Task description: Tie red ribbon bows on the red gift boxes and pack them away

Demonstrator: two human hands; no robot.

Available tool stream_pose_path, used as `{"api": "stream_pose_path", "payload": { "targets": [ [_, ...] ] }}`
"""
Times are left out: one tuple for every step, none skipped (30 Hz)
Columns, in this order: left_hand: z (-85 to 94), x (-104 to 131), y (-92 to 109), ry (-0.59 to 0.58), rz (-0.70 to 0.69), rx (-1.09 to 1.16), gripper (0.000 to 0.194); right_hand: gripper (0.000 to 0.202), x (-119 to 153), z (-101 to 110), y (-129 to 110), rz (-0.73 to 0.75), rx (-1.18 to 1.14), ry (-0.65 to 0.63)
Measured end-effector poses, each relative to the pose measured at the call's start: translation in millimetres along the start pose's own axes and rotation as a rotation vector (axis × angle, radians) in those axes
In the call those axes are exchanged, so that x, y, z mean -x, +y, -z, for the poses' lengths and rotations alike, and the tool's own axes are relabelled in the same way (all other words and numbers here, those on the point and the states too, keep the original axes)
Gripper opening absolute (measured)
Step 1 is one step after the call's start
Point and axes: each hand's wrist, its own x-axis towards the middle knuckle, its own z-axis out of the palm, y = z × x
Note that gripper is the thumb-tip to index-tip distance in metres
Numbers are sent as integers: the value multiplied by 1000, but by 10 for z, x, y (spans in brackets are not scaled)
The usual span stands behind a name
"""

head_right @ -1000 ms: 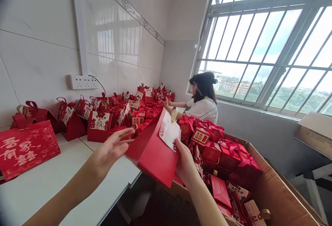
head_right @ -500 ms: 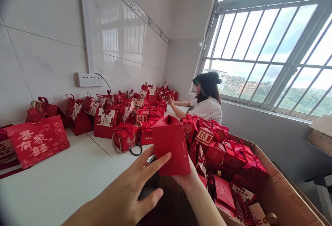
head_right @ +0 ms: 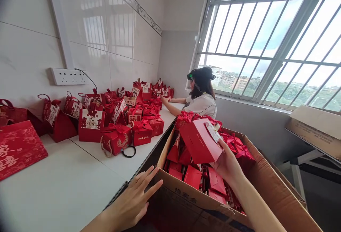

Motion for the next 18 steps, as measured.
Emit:
{"api": "stream_pose_path", "payload": {
  "targets": [
    [-41, 25, -19, -21, 35, -16, 89, 19, -40, 106, -98, 54, 25, 24],
    [-63, 43, -32, -34, 77, -20, 89, 19, -86, 214, -178, 103, 61, 49],
    [-71, 53, -41, -46, 114, -14, 89, 20, -136, 323, -239, 153, 109, 74],
    [-70, 58, -50, -66, 139, -2, 88, 22, -193, 431, -282, 202, 172, 98],
    [-62, 59, -61, -103, 159, 15, 88, 26, -255, 536, -309, 246, 247, 126],
    [-50, 56, -74, -159, 185, 34, 88, 31, -322, 634, -322, 276, 331, 158],
    [-35, 51, -89, -229, 220, 56, 88, 37, -396, 725, -321, 288, 422, 193],
    [-17, 45, -104, -306, 262, 82, 87, 41, -473, 805, -309, 275, 514, 232],
    [3, 37, -118, -386, 307, 111, 86, 43, -551, 874, -286, 239, 599, 271],
    [25, 28, -128, -464, 351, 141, 84, 43, -627, 932, -254, 196, 671, 303],
    [48, 18, -133, -532, 387, 172, 83, 41, -699, 979, -216, 158, 723, 321],
    [71, 8, -134, -586, 417, 199, 81, 40, -764, 1017, -172, 133, 752, 326],
    [94, -1, -131, -628, 439, 222, 79, 38, -821, 1049, -124, 119, 767, 325],
    [114, -9, -124, -658, 454, 240, 76, 37, -870, 1077, -74, 123, 782, 328],
    [130, -13, -116, -678, 465, 251, 72, 37, -911, 1105, -22, 139, 806, 342],
    [143, -15, -108, -693, 473, 254, 67, 38, -948, 1135, 32, 160, 838, 366],
    [152, -12, -101, -713, 483, 250, 63, 39, -981, 1168, 89, 178, 868, 397],
    [156, -5, -97, -738, 493, 244, 60, 41, -1012, 1206, 150, 198, 906, 427]
  ]
}}
